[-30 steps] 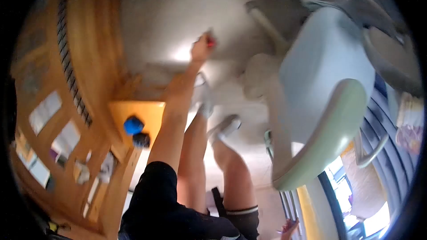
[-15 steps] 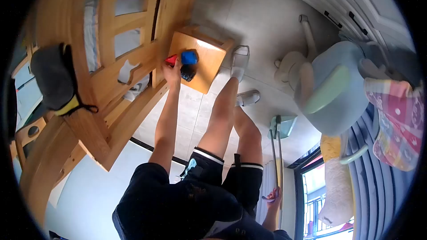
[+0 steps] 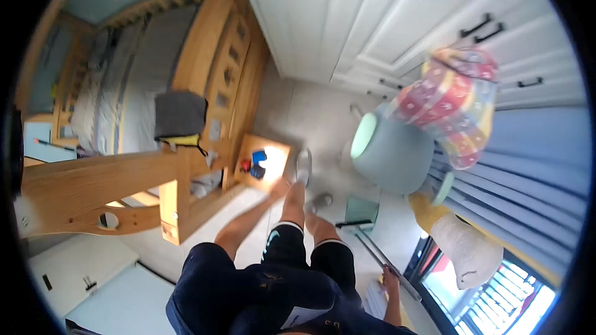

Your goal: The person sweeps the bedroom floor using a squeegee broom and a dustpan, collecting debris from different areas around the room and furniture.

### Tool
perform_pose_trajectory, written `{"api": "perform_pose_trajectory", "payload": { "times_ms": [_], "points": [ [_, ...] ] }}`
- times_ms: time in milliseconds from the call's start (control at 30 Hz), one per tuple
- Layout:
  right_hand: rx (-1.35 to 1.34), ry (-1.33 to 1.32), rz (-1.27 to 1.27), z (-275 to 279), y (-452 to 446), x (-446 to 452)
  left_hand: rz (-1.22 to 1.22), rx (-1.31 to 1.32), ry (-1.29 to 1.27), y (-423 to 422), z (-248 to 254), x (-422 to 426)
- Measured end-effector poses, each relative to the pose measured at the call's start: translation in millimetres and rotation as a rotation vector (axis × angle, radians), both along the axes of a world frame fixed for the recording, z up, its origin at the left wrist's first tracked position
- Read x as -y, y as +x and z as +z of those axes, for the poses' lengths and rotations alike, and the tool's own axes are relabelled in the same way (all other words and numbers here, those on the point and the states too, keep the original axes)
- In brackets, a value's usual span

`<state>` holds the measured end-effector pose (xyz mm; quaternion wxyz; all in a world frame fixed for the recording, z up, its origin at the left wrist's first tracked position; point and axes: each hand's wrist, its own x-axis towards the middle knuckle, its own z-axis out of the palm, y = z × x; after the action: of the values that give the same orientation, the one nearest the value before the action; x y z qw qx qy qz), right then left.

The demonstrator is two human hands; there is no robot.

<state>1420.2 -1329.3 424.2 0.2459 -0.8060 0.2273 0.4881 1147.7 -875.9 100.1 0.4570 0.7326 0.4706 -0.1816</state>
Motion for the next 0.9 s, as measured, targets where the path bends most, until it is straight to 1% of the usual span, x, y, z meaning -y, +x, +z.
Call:
{"api": "perform_pose_trajectory", "payload": {
  "times_ms": [33,67,100,133,167,200,267,300,367,400,467,500,567,633,700,733,800,867,900],
  "points": [
    [-0.044,-0.043,0.094,8.4,6.8,-10.1,0.056,0.330,-0.009,29.9,47.4,31.1],
    [-0.003,0.021,0.221,32.7,6.1,-31.7,0.083,0.694,-0.078,61.9,103.4,60.1],
    [0.040,0.115,0.348,43.1,9.3,-43.6,0.051,1.013,-0.169,94.0,157.7,89.7],
    [0.092,0.202,0.477,49.0,14.5,-51.0,-0.097,0.717,-0.291,117.0,237.0,101.1],
    [0.105,0.276,0.555,51.1,16.6,-53.4,-0.265,0.698,-0.354,135.2,339.8,100.8],
    [0.143,0.310,0.530,45.2,16.8,-57.9,-0.218,0.766,-0.620,149.7,356.3,129.4],
    [0.031,0.292,0.764,28.8,27.2,-76.7,-0.266,0.595,-0.914,167.0,447.0,141.0],
    [0.004,0.211,0.801,58.8,20.3,-108.3,-0.248,0.565,-0.966,169.8,470.4,149.5],
    [0.112,0.582,0.938,36.7,18.7,-122.3,-0.219,0.501,-1.070,174.3,485.4,160.7],
    [0.144,0.677,0.979,31.9,11.4,-132.1,-0.147,0.480,-1.102,173.6,485.6,162.1],
    [0.214,0.741,1.020,18.1,-4.0,-162.6,0.043,0.395,-1.113,166.4,484.7,154.5],
    [0.238,0.758,1.033,16.0,-11.5,-177.9,0.044,0.406,-1.091,161.1,484.4,150.6],
    [0.279,0.780,1.066,6.0,-28.5,-204.5,0.237,0.318,-1.206,151.9,476.1,138.2],
    [0.333,0.794,1.088,-1.8,-45.0,-227.1,0.529,0.455,-1.361,132.1,412.1,132.3],
    [0.382,0.810,1.105,-19.8,-62.1,-245.8,0.394,0.732,-1.335,100.6,459.5,118.7],
    [0.406,0.813,1.121,-26.6,-70.4,-253.7,0.416,0.755,-1.319,91.7,458.7,111.2],
    [0.475,0.822,1.154,-41.4,-80.5,-268.0,0.488,0.622,-1.324,81.8,441.2,86.9],
    [0.546,0.798,1.187,-56.3,-89.1,-279.5,0.571,0.475,-1.348,69.3,424.8,81.7],
    [0.392,0.645,1.049,6.3,-93.8,-292.2,0.785,0.342,-1.266,69.2,449.4,80.9]
  ]
}}
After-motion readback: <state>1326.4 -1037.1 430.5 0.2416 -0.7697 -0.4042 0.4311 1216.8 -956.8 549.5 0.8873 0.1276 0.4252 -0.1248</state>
